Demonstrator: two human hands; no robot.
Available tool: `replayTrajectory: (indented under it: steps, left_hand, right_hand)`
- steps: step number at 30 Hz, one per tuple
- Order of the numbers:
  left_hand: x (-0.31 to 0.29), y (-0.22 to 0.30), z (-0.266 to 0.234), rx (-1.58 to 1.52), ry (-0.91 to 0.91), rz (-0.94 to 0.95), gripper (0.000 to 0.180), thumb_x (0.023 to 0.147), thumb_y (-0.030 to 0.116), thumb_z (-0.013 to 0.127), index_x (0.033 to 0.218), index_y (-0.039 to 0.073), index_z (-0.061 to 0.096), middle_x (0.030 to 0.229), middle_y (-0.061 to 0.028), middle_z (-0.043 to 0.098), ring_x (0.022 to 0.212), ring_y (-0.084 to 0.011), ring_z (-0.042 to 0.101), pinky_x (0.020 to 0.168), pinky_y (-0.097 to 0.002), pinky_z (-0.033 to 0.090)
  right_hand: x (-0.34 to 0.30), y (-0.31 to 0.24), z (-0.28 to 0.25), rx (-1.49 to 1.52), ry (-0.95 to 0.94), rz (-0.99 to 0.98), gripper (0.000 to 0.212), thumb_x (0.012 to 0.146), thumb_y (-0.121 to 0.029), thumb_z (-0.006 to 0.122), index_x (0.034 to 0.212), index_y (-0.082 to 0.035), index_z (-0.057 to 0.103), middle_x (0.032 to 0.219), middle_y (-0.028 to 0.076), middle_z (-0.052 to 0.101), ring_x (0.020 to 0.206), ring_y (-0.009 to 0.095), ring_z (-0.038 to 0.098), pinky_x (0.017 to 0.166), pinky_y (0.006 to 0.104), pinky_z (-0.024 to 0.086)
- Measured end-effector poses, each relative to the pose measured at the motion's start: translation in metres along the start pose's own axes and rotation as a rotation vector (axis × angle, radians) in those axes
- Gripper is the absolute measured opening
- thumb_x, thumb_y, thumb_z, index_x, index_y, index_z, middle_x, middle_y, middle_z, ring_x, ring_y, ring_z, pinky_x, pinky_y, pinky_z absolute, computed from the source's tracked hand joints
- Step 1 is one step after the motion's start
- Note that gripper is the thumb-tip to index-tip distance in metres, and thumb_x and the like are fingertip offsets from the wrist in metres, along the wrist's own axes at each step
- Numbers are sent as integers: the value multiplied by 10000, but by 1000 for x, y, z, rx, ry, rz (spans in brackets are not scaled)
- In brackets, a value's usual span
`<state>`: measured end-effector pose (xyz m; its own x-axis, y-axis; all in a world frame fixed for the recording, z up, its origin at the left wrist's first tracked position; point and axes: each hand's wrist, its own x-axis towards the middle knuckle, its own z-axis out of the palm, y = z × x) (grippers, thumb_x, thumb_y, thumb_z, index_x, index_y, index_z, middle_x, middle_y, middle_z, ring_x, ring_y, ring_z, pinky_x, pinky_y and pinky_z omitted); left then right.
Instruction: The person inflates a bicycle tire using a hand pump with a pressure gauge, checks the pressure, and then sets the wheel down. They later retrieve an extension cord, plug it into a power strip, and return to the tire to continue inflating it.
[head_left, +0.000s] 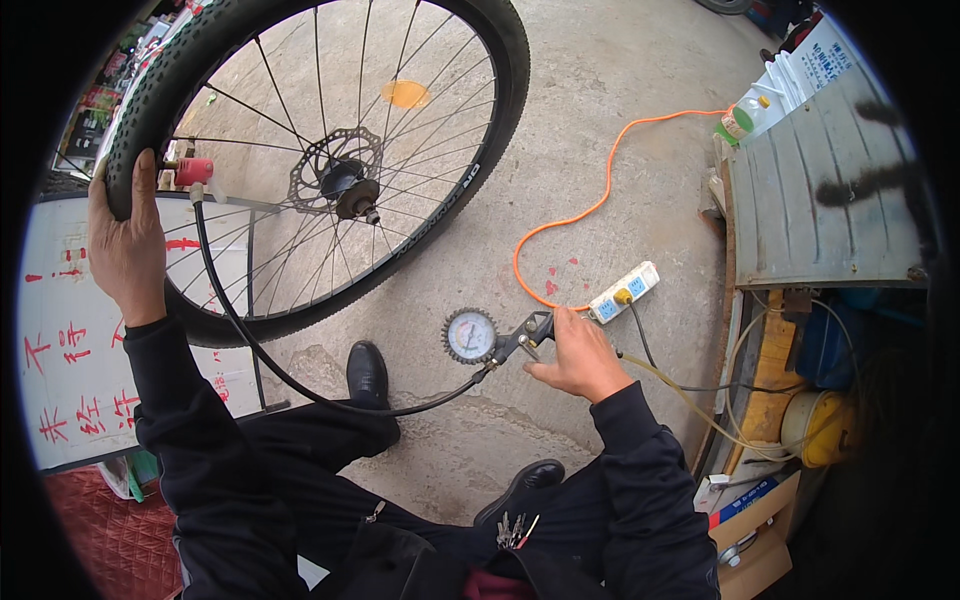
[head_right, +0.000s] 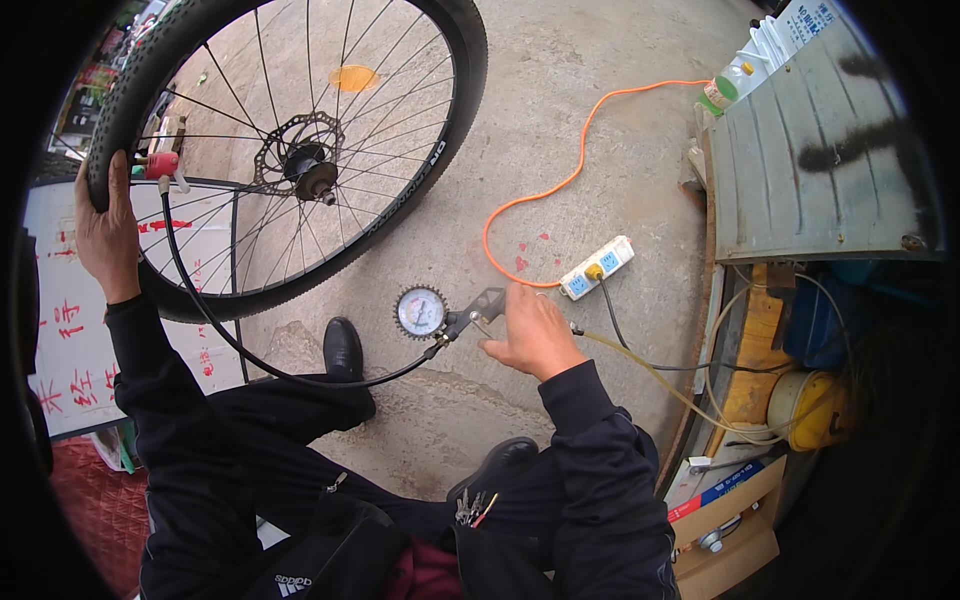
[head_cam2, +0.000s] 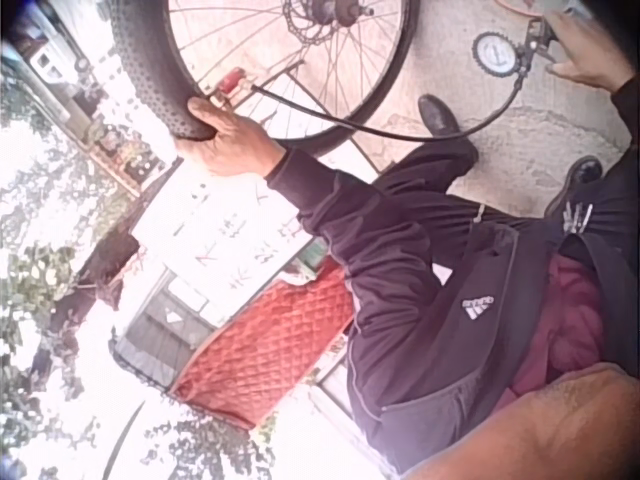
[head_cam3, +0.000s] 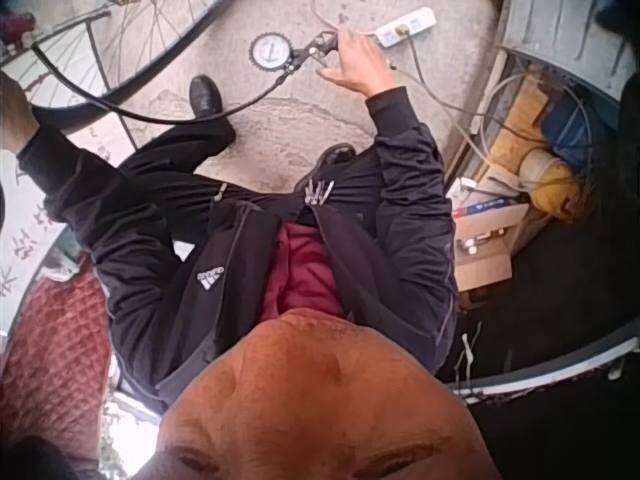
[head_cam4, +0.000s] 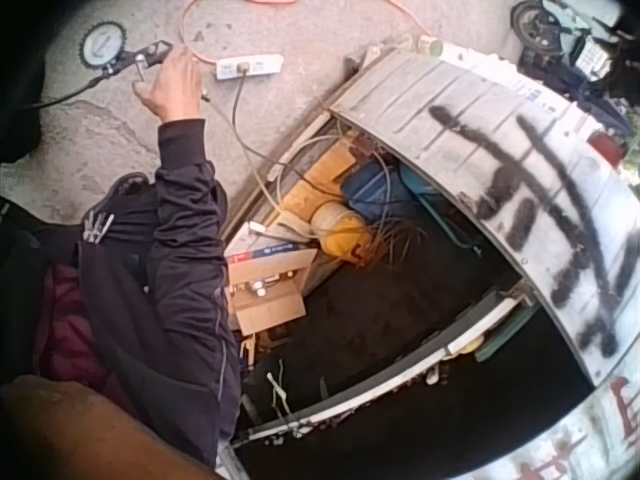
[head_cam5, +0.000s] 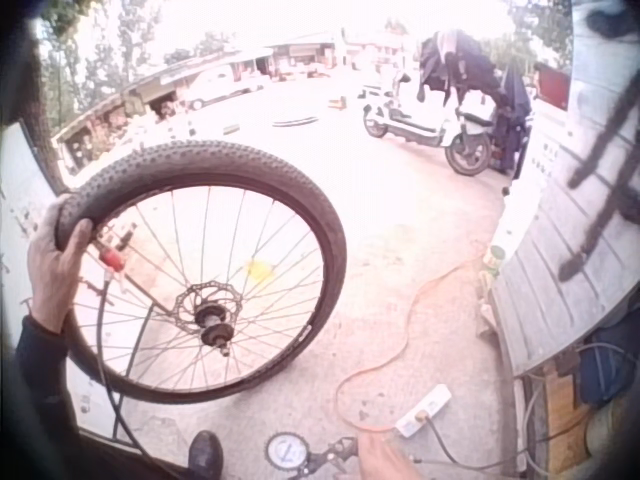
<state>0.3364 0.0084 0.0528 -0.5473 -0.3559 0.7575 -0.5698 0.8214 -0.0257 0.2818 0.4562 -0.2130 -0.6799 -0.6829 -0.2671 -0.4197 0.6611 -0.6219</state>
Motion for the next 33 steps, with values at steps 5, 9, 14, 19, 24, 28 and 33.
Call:
replayTrajectory:
  steps: [5,9,14,19,24,28,33]
  left_hand:
    - [0,-4,2,-30,30,34,604,944,668,633,1231,144,720,920,-39,771,758,-169,744,634,-289,547]
    - [1,-7,4,20,3,-2,613,940,675,632,1230,142,721,918,-47,769,763,-175,745,637,-294,548]
    - [1,-9,6,-3,28,16,613,943,671,633,1235,139,722,919,-50,767,766,-178,745,639,-297,547]
    - [2,-10,6,6,29,30,614,941,665,643,1235,131,722,900,-44,762,744,-168,739,622,-289,543]
    - [1,-10,6,22,14,12,627,937,670,643,1233,123,723,883,-40,760,714,-155,733,595,-278,535]
    - [1,-10,6,-13,22,19,628,937,668,646,1240,122,719,889,-43,761,731,-166,736,620,-285,541]
    - [1,-10,5,-9,27,23,616,943,659,643,1243,127,716,895,-47,763,754,-181,740,650,-293,547]
  right_hand:
    - [1,-4,-5,-16,-78,45,656,715,-330,855,1094,80,511,1049,303,638,1025,459,644,899,495,523]
    - [4,-7,-6,-22,-87,51,649,717,-326,853,1096,73,508,1050,299,639,1024,460,644,899,497,523]
    - [6,-7,-5,-18,-94,58,640,717,-323,853,1093,65,510,1047,297,639,1028,460,641,901,498,521]
    - [8,-7,-4,-12,-95,64,629,716,-321,854,1084,61,515,1041,296,638,1027,457,642,899,498,521]
    - [9,-8,-3,-24,-93,56,616,717,-319,855,1068,58,517,1022,289,637,1006,454,645,890,496,520]
    - [9,-8,-4,-20,-96,54,607,717,-318,856,1058,54,518,1006,282,639,997,451,646,881,495,520]
    - [9,-10,-4,-24,-99,56,608,715,-319,857,1058,54,520,1007,282,640,998,452,645,880,495,520]
